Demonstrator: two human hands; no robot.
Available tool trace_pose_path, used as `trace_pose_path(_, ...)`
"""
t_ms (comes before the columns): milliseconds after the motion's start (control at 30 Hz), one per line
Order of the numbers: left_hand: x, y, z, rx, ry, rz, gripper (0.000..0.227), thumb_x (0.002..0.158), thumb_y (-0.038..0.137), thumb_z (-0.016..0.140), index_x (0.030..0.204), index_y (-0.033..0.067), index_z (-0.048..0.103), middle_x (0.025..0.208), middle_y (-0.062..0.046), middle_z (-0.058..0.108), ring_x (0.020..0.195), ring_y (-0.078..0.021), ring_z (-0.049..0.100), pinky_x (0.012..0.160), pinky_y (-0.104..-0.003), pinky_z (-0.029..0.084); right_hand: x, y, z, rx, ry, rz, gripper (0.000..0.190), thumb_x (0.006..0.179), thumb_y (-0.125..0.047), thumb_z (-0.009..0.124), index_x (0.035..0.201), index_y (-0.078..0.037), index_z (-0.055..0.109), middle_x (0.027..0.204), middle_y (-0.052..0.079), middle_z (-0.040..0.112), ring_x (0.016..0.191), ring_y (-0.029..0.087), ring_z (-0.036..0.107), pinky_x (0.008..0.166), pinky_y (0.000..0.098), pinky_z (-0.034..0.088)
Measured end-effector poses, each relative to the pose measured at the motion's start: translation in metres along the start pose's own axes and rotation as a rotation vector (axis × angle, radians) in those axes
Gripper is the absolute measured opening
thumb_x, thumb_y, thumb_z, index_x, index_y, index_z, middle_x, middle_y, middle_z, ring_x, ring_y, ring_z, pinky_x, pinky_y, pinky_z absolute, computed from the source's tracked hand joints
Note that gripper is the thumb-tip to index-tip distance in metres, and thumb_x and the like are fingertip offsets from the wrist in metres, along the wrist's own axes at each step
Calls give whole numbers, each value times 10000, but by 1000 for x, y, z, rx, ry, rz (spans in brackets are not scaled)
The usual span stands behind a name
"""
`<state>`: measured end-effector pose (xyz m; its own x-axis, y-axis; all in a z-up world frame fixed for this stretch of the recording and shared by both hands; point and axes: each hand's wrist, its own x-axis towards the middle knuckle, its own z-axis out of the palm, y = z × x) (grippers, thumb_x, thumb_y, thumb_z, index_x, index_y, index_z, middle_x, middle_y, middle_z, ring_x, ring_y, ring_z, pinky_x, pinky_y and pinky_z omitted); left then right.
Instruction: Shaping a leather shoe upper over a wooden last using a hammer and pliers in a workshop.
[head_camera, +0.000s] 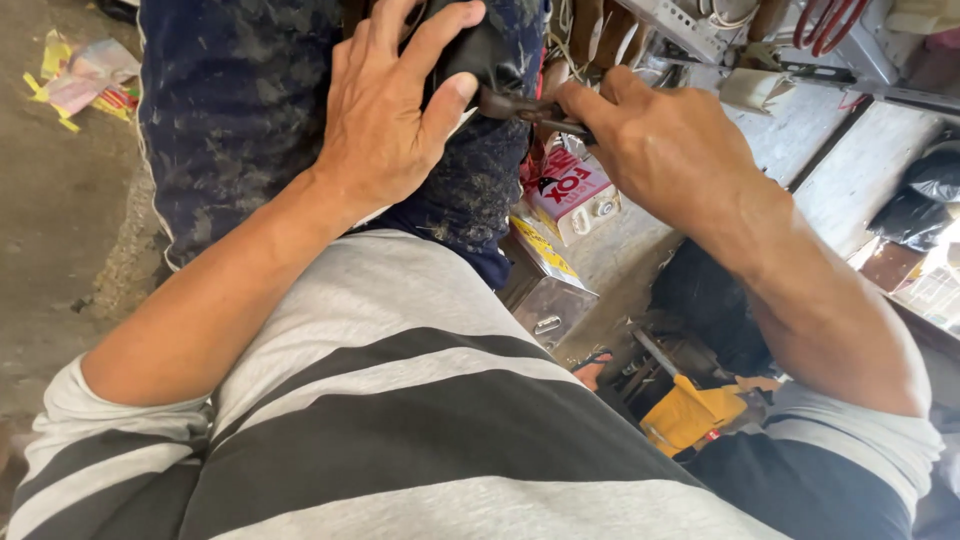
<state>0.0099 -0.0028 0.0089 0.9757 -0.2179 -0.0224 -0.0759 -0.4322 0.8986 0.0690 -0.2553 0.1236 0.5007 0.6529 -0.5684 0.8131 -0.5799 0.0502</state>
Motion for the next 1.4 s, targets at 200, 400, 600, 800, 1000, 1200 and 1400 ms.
trace_pose_path(200,-7,3,10,100,22,27,412,1107,436,460,1444,206,518,1325,-164,458,1118,-372,551,931,-528,415,-15,-52,27,131,-200,152,243,993,-123,532,1230,-77,564,791,55,646,472,277,663,341,431,482)
trace_pose_path(400,-1,0,0,-7,-77,-119,441,1108,426,430,1500,229,477,1412,-161,412,1307,-416,480,976,-581,382,-4,-60,45,85,-62,127,449,1005,-418,671,1289,-87,564,796,40,663,504,237,646,354,382,443)
trace_pose_path(600,-2,-3,2,56,-15,-62,478,1118,452,380,1509,198,482,1426,-153,429,1227,-392,520,970,-561,426,3,-38,10,294,-45,120,620,972,-187,709,1548,-63,515,959,111,752,670,354,710,416,465,490)
trace_pose_path(800,-5,-8,6,66,-33,-50,461,1126,443,403,1536,239,449,1406,-167,416,1278,-387,487,1010,-564,399,11,-6,-6,439,-102,9,382,1005,-135,624,1380,-64,589,1157,193,724,889,443,700,572,568,531)
trace_pose_path(1000,-1,2,2,99,-8,4,416,1094,398,522,1451,185,525,1340,-172,466,1166,-379,545,848,-538,434,-10,-42,17,178,-79,149,332,1090,-60,436,1381,-61,597,789,60,595,359,114,415,249,270,362)
trace_pose_path(1200,3,3,5,138,-92,-66,524,1067,419,535,1551,235,456,1384,-197,467,1174,-412,521,932,-554,398,-7,-65,36,265,-52,175,335,1084,-322,557,1326,-90,547,832,89,704,549,334,673,367,472,466)
trace_pose_path(1400,3,2,3,10,-30,-143,491,1065,537,391,1440,250,527,1337,-161,434,1260,-394,484,999,-572,384,4,-59,32,315,75,138,307,1098,-322,589,1276,-73,609,898,83,728,533,309,655,334,408,408)
